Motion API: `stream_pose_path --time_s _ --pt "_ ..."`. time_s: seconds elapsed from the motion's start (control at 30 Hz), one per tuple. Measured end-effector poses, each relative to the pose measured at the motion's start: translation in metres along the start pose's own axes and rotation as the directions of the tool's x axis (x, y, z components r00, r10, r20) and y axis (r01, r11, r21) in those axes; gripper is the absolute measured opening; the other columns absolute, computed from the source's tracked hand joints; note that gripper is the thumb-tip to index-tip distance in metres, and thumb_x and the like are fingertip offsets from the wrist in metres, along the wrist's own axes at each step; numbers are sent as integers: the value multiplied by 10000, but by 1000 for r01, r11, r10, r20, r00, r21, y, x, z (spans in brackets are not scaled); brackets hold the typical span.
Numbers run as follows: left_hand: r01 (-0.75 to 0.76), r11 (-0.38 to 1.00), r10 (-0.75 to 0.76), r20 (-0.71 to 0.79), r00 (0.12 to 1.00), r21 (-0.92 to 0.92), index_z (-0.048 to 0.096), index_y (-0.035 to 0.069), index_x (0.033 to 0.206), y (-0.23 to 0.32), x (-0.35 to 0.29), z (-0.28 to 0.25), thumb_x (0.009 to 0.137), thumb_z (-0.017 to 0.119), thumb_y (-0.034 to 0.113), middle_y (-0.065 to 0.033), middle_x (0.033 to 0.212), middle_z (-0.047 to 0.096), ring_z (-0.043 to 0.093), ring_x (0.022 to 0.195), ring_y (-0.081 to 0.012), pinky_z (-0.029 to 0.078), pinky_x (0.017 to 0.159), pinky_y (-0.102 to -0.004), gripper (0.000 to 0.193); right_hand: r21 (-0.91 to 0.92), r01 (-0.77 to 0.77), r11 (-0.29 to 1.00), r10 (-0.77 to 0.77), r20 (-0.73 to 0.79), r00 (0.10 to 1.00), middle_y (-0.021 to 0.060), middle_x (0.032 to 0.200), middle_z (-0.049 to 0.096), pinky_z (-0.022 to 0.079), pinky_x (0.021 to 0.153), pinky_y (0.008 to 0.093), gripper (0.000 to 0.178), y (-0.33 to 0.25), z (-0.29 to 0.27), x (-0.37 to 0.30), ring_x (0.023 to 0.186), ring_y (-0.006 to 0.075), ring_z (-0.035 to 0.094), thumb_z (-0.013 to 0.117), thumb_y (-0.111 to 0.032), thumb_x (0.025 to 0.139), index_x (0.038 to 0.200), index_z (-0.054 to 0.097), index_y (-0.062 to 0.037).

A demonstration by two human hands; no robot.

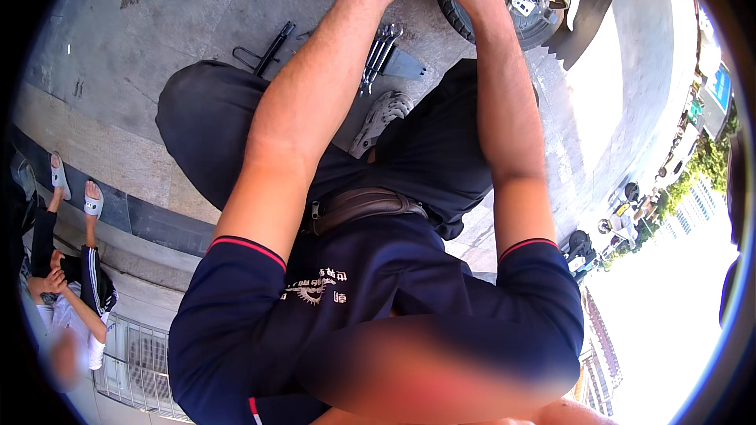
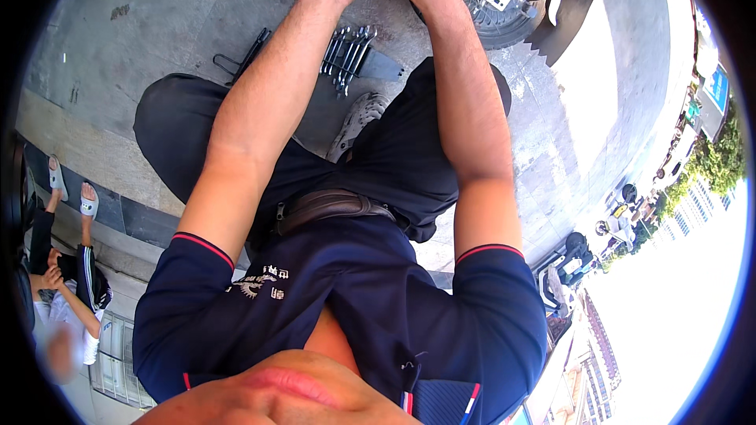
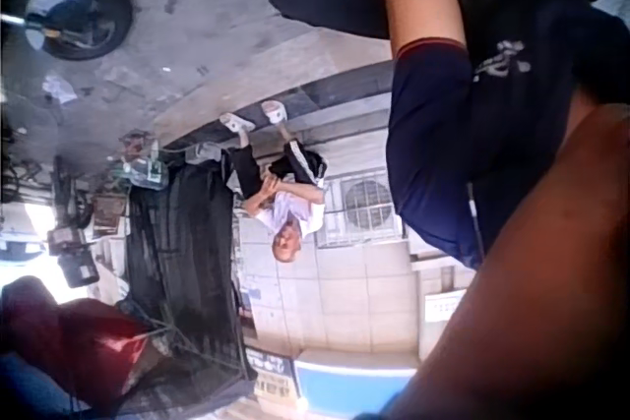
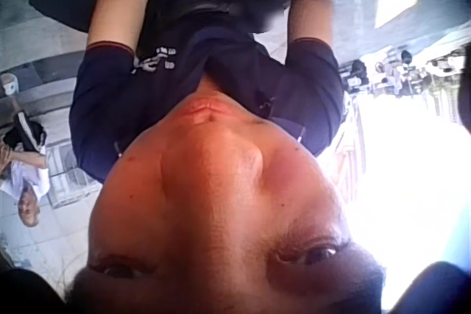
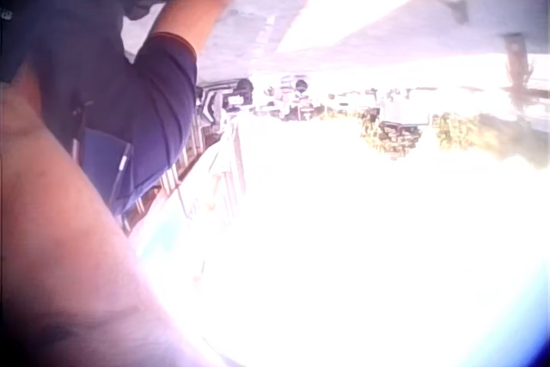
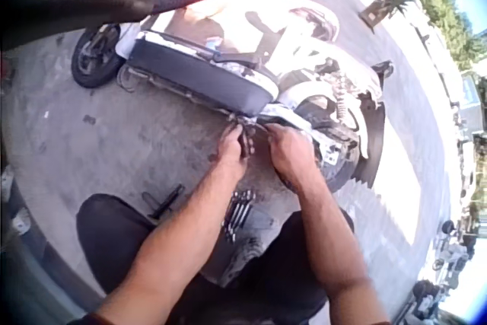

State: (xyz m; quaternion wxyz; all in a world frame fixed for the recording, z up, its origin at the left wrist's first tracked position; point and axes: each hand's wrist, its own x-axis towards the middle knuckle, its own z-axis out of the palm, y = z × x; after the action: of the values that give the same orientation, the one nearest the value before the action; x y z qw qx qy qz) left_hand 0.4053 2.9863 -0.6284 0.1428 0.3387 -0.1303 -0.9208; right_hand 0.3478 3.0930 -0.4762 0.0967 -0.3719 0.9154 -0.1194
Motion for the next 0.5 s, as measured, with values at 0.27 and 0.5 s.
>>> stream_pose_path --time_s 0.27,0.5 --pt "177 969 -143 190 971 -173 647 107 1136 -3 10 -20 1054 532 194 -47 826 698 652 630 -160 525 506 -301 166 -145 -26 989 13 -93 996 213 977 722 568 775 519 284 -13 18 -6 877 412 714 550 -205 968 1178 714 -106" --pt "162 987 -152 280 948 -13 673 95 1060 -4 35 -38 1045 552 203 -53 840 711 694 728 -175 583 640 -317 163 -253 -87 964 101 44 994 234 971 678 576 698 544 343 -46 26 -12 833 450 716 640 -159 896 1217 595 -44"
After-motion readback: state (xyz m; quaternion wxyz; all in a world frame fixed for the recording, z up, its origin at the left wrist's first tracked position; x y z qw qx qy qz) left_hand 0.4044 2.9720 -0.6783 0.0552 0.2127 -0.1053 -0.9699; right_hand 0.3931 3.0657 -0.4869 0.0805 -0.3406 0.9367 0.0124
